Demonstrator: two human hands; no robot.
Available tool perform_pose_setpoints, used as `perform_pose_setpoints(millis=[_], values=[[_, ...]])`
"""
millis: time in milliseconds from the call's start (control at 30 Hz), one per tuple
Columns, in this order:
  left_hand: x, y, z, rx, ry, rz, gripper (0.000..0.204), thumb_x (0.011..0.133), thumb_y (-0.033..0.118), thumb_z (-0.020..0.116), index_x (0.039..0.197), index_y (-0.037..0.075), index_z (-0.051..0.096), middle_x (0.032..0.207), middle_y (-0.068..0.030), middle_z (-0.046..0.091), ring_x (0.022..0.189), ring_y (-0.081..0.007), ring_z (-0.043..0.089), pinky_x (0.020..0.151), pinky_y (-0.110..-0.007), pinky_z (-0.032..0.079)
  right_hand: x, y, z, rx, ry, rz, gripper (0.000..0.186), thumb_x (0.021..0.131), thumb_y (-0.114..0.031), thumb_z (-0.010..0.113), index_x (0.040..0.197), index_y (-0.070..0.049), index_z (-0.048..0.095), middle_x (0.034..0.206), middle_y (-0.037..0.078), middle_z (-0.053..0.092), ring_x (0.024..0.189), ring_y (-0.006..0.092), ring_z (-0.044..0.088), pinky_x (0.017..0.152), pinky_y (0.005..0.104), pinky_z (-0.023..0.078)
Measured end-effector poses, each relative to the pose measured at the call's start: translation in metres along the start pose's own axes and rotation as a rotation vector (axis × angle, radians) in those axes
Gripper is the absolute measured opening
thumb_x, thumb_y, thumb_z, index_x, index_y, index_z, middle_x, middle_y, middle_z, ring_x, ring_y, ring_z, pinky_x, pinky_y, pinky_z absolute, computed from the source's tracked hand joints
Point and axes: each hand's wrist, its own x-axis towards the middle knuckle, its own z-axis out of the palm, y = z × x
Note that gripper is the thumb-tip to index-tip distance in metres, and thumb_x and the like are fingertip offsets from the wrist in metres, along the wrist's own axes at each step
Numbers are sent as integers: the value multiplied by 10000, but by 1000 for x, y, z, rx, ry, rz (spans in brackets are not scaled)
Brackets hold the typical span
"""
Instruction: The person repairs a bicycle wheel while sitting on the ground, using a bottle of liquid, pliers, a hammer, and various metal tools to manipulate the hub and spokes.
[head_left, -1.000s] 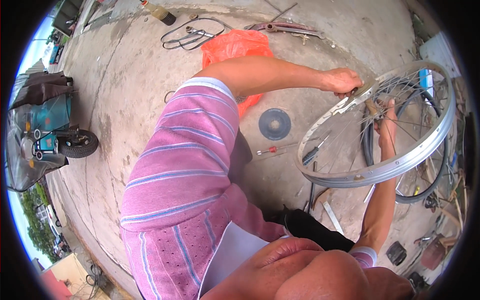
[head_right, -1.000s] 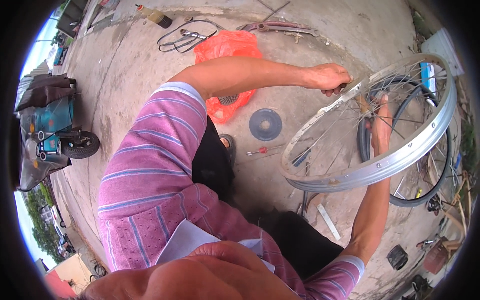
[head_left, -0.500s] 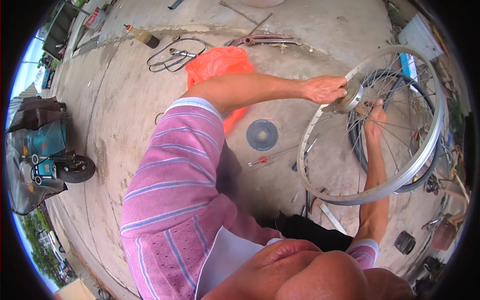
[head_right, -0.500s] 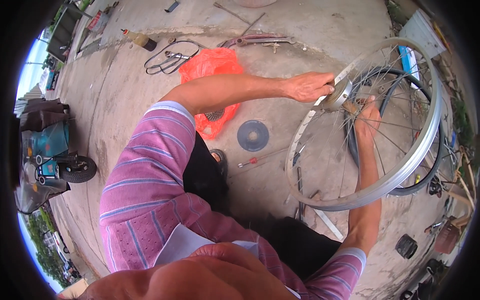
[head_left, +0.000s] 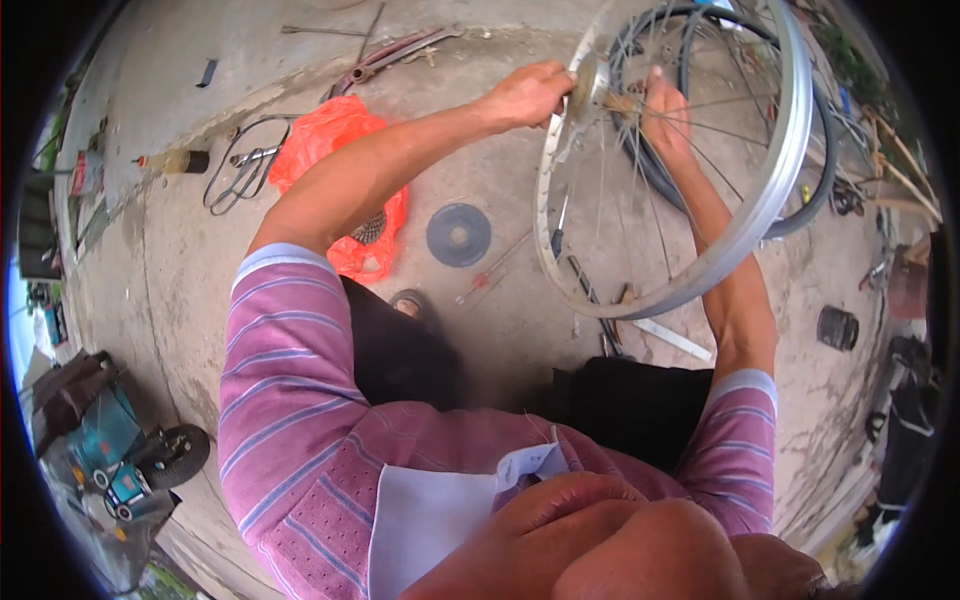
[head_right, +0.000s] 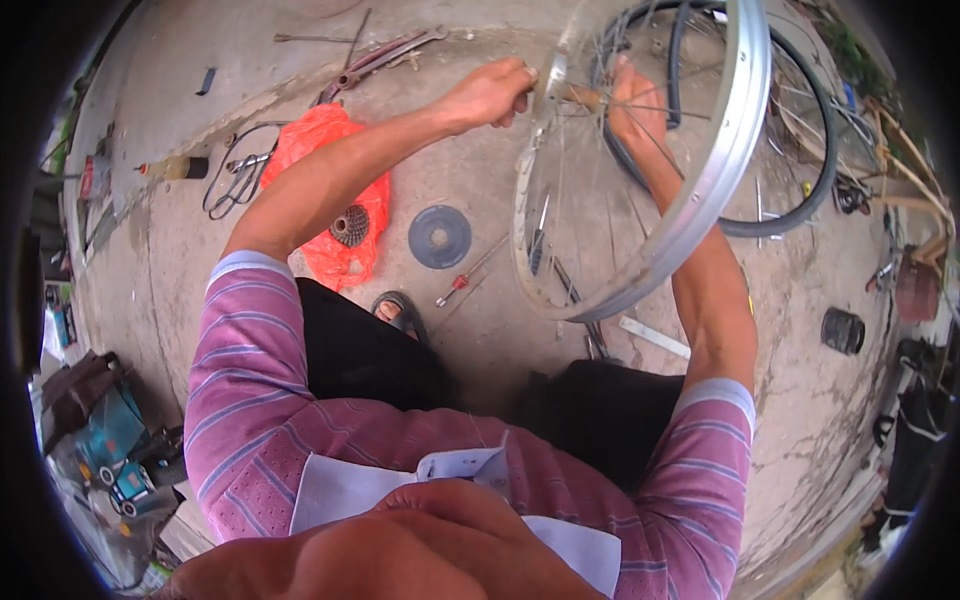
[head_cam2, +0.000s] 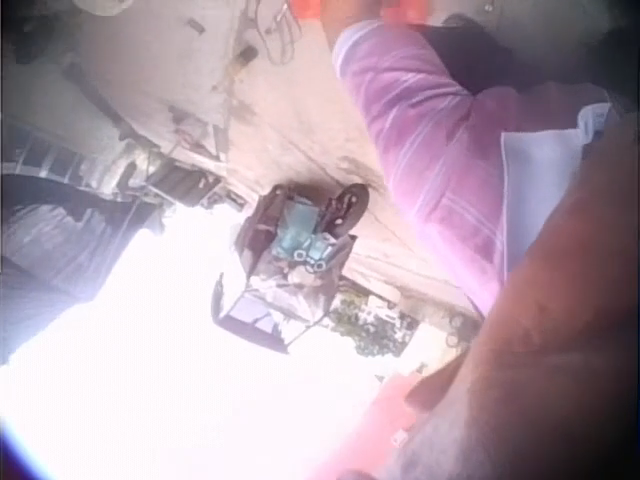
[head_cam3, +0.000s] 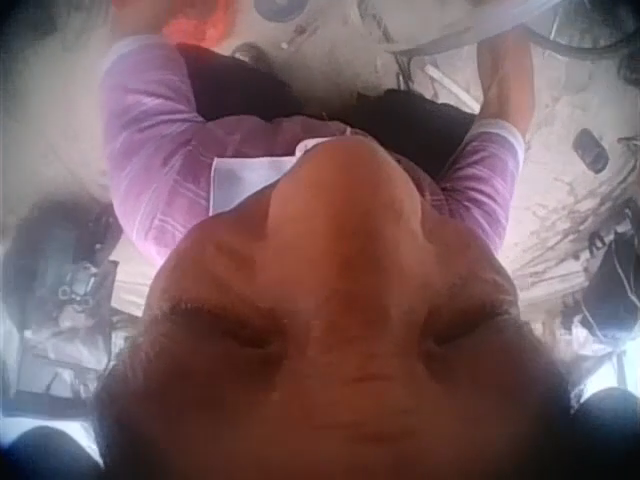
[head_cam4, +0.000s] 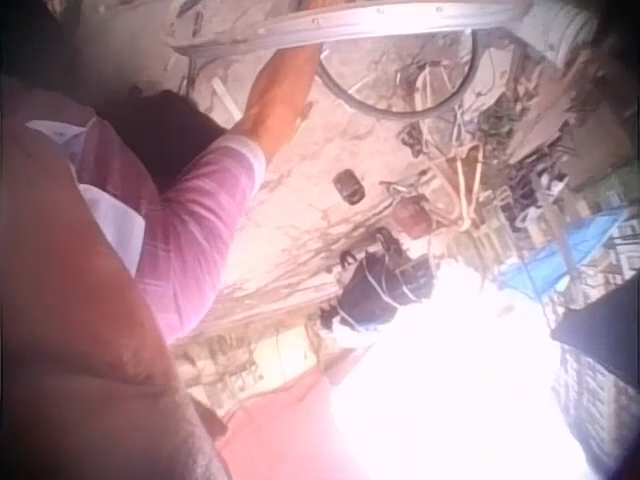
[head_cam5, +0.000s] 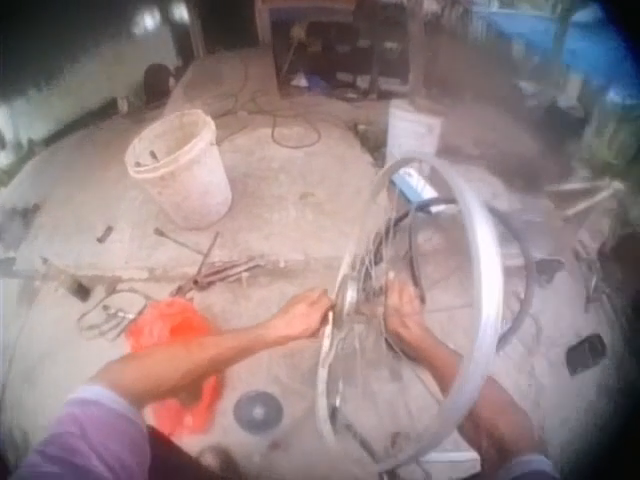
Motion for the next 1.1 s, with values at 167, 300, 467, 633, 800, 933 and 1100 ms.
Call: perform_pose_setpoints(millis=[167,300,467,633,800,933,1100], values=[[-3,-5,-20,-97,-70,-17,435,1074,422,429,1031,16,580,877,-72,660,691,-149,618,629,-306,512,-2,-2,-2,-22,-39,4,657,1066,-526,307,1004,14,676,1036,328,648,1058,519,591,915,545,446],[0,-9,-39,-20,-64,38,434,1057,422,482,1159,17,599,996,-95,692,780,-153,652,674,-303,512,0,1,-4,5,-8,-32,686,1062,-540,298,966,28,671,973,324,654,1007,522,602,881,532,450],[-7,-21,-32,137,-146,373,878,877,435,763,1539,34,347,1471,-186,500,1255,-263,590,982,-400,530,-1,-1,2,22,-16,-13,705,1058,-553,296,950,30,679,948,316,661,997,512,615,879,521,458],[-8,-15,-18,162,-133,391,944,842,423,810,1551,45,315,1511,-200,453,1283,-283,572,1040,-411,500,-3,-2,2,39,22,-3,693,1055,-541,304,998,19,708,963,296,683,1008,488,635,887,504,473],[-6,-19,-13,192,-102,264,806,861,440,793,1437,-2,444,1354,-185,608,1014,-231,699,889,-369,546,-5,0,-1,101,13,-34,758,1048,-603,285,1065,-1,745,970,269,718,1013,413,674,946,447,479],[-9,-14,-13,225,-87,266,729,866,439,789,1362,-16,509,1274,-160,661,958,-192,703,834,-351,552,-5,3,-1,62,-2,-46,762,1047,-604,286,1059,5,743,967,264,718,1012,419,672,942,447,480],[-4,-5,-31,169,-249,170,470,1004,421,597,1242,16,604,1182,-101,695,940,-165,697,794,-330,544,7,10,3,15,-24,-21,756,1042,-608,302,1058,7,743,983,271,714,1014,426,670,944,451,477]])
